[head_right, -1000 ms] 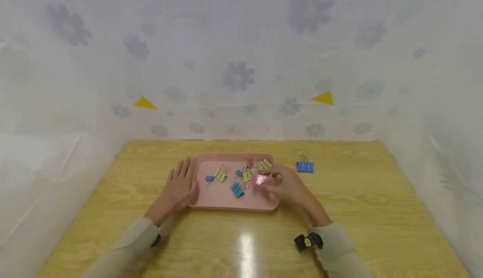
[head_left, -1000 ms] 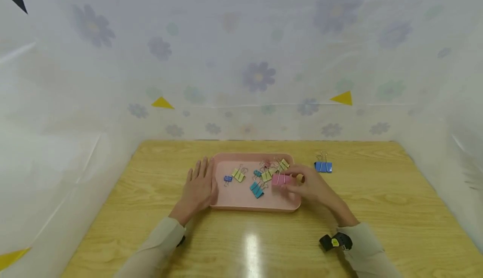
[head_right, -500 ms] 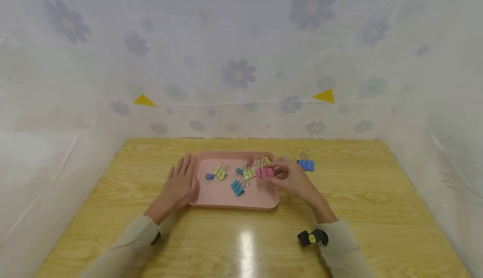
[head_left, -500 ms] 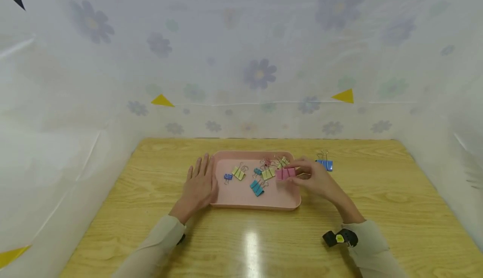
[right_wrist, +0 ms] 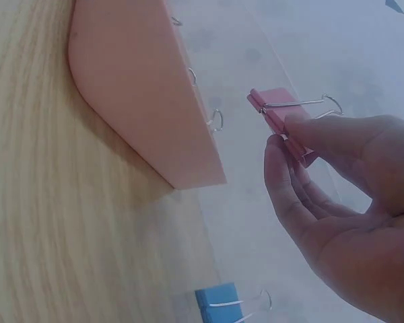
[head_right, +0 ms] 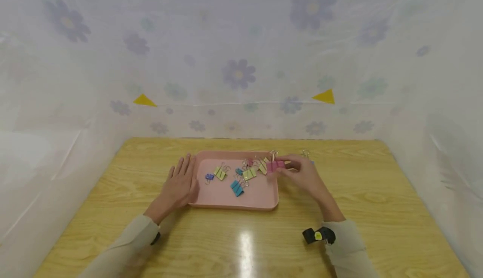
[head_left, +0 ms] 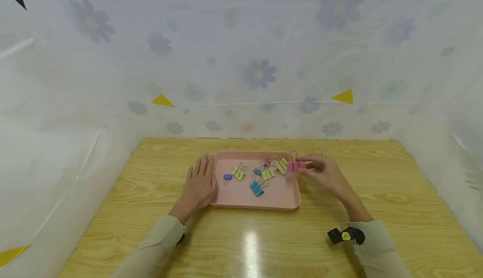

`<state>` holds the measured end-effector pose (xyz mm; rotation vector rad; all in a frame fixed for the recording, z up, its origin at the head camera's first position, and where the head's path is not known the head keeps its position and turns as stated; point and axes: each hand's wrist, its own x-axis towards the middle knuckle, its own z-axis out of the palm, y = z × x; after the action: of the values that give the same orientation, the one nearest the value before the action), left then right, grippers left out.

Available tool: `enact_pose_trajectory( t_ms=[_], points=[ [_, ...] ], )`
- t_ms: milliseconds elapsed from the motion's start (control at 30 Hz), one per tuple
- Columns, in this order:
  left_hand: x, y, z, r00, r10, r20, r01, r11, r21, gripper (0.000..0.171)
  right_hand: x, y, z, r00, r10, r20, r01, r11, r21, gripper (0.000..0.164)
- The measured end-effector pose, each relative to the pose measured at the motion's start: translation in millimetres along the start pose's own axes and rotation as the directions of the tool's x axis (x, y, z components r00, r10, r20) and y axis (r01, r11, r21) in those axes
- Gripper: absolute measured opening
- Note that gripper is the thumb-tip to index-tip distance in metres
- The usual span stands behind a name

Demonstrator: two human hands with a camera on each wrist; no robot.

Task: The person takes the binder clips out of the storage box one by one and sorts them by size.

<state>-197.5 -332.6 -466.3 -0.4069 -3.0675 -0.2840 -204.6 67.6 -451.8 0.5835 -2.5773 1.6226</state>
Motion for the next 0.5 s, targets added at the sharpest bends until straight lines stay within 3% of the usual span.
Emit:
enact_pose_trajectory(
  t_ms=[300, 500],
  points=[
    [-0.6, -0.2, 0.8, 1.000, 0.017, -0.016, -0.018, 0.999, -0.030, 0.060, -6, 1, -20, 0.993, 0.088, -0.081, -0.085, 0.996, 0.036, 0.035],
    [-1.1, -0.4, 0.9, 1.000, 0.009, -0.015, -0.009, 0.999, -0.039, 0.061, -9, 3, -32, 0.988, 0.095, -0.125, -0.091, 0.995, 0.040, 0.038]
  ],
)
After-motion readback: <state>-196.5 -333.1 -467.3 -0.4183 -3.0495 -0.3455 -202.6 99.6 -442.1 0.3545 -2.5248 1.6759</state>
